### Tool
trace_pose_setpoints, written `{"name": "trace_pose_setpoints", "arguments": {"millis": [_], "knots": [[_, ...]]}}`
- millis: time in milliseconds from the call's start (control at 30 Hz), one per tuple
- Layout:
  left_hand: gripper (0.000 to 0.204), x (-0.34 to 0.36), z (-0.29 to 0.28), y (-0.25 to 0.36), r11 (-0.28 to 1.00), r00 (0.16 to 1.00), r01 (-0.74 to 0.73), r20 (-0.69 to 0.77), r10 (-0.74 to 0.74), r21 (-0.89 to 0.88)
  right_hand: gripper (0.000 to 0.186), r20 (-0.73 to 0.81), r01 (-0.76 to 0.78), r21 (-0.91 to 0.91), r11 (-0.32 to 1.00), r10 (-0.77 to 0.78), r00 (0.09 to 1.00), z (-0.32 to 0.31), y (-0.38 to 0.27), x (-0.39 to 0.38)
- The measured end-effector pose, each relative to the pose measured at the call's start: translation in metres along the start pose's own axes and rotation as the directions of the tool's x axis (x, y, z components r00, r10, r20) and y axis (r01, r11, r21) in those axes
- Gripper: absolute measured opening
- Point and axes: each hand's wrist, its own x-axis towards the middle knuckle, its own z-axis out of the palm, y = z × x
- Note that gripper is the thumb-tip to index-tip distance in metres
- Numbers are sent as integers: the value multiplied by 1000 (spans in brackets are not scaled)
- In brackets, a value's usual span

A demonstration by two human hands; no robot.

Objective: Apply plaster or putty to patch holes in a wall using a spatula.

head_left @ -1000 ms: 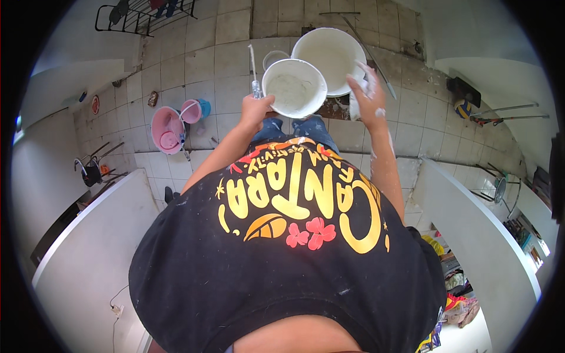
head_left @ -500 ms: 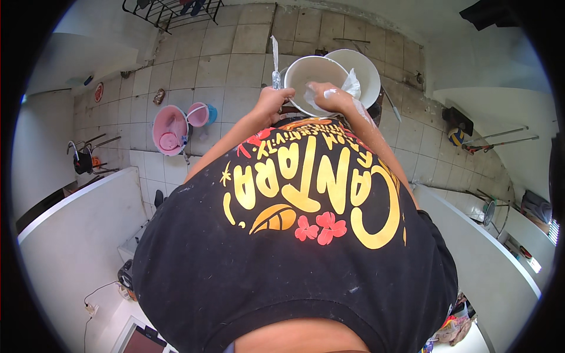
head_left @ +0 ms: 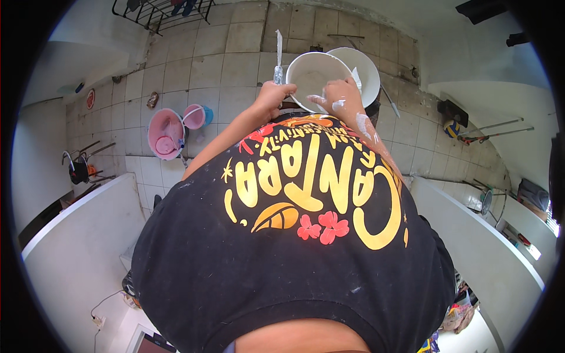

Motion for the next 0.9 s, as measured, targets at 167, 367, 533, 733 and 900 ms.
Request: {"name": "trace_pose_setpoints", "arguments": {"millis": [167, 367, 533, 733, 900], "knots": [[20, 9, -3, 3, 1000, 1000, -7, 24, 7, 23, 34, 71, 8, -13, 1000, -7, 997, 12, 16, -12], [24, -4, 6, 15, 999, 997, -46, 62, 46, 0, 67, -522, 24, 216, 976, 95, 848, 27, 30, -36], [24, -11, 11, 18, 993, 989, -120, 83, 119, 18, 104, -601, -188, 459, 868, 459, 654, 50, 34, -36], [19, -13, 15, 22, 994, 990, -108, 94, 105, 24, 109, 209, 1, 942, -334, 592, 778, 89, 38, -34], [20, -19, 18, 27, 990, 993, -106, 67, 101, 87, 85, 193, 83, 882, -465, 516, 835, 105, 43, -33]]}}
